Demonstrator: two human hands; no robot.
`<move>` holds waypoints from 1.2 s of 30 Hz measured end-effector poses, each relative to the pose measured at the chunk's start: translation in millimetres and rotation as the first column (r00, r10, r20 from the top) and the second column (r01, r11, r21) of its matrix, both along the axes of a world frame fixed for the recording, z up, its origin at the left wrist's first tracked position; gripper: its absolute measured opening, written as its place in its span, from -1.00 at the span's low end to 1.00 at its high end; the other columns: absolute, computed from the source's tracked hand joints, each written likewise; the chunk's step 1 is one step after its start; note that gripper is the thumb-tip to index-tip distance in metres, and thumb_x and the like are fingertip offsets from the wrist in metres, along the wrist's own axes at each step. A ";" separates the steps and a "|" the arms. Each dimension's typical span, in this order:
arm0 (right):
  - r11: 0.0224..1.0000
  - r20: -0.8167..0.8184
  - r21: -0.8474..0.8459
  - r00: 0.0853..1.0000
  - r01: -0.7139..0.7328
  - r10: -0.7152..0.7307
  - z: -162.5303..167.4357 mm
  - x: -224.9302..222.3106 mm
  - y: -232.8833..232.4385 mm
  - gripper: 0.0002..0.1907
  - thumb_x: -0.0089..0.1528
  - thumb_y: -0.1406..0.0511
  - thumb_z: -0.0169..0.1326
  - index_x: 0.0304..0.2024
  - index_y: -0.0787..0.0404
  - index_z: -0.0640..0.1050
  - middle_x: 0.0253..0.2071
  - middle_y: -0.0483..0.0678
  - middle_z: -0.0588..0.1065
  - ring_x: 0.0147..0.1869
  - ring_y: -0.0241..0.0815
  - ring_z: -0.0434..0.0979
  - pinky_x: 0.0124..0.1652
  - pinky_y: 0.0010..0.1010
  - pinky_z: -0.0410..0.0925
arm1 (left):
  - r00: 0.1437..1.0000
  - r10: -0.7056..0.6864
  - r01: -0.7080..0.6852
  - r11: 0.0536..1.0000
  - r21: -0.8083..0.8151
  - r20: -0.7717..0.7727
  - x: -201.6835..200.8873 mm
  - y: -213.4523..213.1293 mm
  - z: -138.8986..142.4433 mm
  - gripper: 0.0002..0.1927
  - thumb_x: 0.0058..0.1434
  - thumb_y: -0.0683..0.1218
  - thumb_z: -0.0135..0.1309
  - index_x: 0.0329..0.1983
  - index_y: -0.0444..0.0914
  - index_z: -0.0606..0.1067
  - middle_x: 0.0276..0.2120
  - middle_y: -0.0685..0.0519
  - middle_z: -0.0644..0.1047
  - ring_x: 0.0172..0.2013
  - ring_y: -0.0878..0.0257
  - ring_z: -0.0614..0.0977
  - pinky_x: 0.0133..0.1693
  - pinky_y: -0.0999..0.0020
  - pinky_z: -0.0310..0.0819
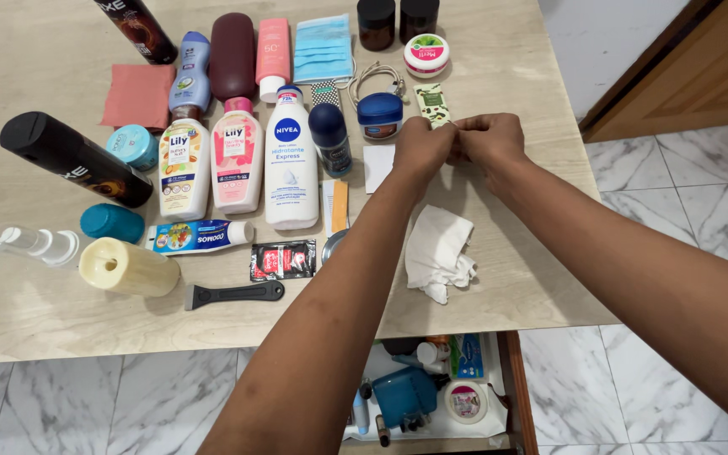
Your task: The person empties a cluttered drawer by removing personal care items one by one and placing them on a nearby table. Items include bottles, tubes, jars, a razor, a wallet, and a pouch. The person continues until the drawer is empty and all items are arranged on the table.
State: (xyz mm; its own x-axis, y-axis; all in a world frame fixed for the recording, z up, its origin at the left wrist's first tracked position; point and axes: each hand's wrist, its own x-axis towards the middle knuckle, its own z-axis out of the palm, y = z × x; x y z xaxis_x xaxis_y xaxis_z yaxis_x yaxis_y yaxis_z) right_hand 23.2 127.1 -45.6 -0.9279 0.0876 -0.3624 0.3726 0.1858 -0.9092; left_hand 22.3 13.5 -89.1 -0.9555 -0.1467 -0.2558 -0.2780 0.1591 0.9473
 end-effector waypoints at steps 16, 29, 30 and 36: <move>0.998 -0.038 -0.066 0.999 0.010 -0.013 -7.6 16.1 8.0 -0.77 0.25 0.36 0.29 -0.22 0.46 0.59 -0.33 0.05 0.58 -0.38 -0.24 0.59 -0.34 -0.45 0.53 | 0.995 0.043 -0.050 0.995 -0.083 -0.090 20.4 -8.1 -0.8 -0.48 0.12 0.05 0.17 -0.01 -0.45 0.54 -0.19 -0.20 0.63 -0.21 0.13 0.66 -0.17 0.24 0.52; 0.971 -0.296 0.155 0.929 -0.181 0.221 32.5 171.5 2.7 -0.73 0.29 0.24 0.18 -0.16 0.38 0.61 -0.36 0.00 0.63 -0.31 -0.29 0.67 -0.31 -0.46 0.53 | 0.965 0.224 -0.176 0.938 0.298 -0.135 214.9 -18.9 45.9 -0.76 0.30 -0.15 0.06 -0.03 -0.35 0.60 -0.20 -0.02 0.67 -0.27 0.30 0.66 -0.28 0.43 0.55; 0.962 -0.289 0.202 0.928 -0.181 0.235 33.5 189.8 2.2 -0.72 0.28 0.23 0.18 -0.17 0.37 0.62 -0.39 0.00 0.63 -0.33 -0.29 0.67 -0.32 -0.47 0.52 | 0.968 0.227 -0.182 0.927 0.328 -0.104 232.1 -20.0 44.2 -0.77 0.31 -0.16 0.05 -0.05 -0.35 0.59 -0.21 0.00 0.67 -0.28 0.32 0.67 -0.28 0.44 0.56; 0.933 -0.192 0.318 0.953 -0.166 0.235 3.5 291.7 9.7 -0.70 0.27 0.20 0.19 -0.17 0.36 0.63 -0.47 0.02 0.63 -0.42 -0.28 0.63 -0.39 -0.44 0.47 | 0.968 0.244 -0.250 0.903 0.350 0.061 330.0 -31.8 16.5 -0.79 0.31 -0.18 0.03 -0.07 -0.33 0.59 -0.23 0.02 0.68 -0.31 0.34 0.67 -0.30 0.47 0.56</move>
State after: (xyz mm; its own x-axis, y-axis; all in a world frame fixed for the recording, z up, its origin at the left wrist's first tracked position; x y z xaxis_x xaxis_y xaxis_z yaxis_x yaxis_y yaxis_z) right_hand 314.9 136.8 -42.1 -0.9907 -0.0385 -0.1303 0.0929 0.5078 -0.8564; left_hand 352.3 -18.3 -72.6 -0.8960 -0.2749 -0.3488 -0.2802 -0.2595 0.9242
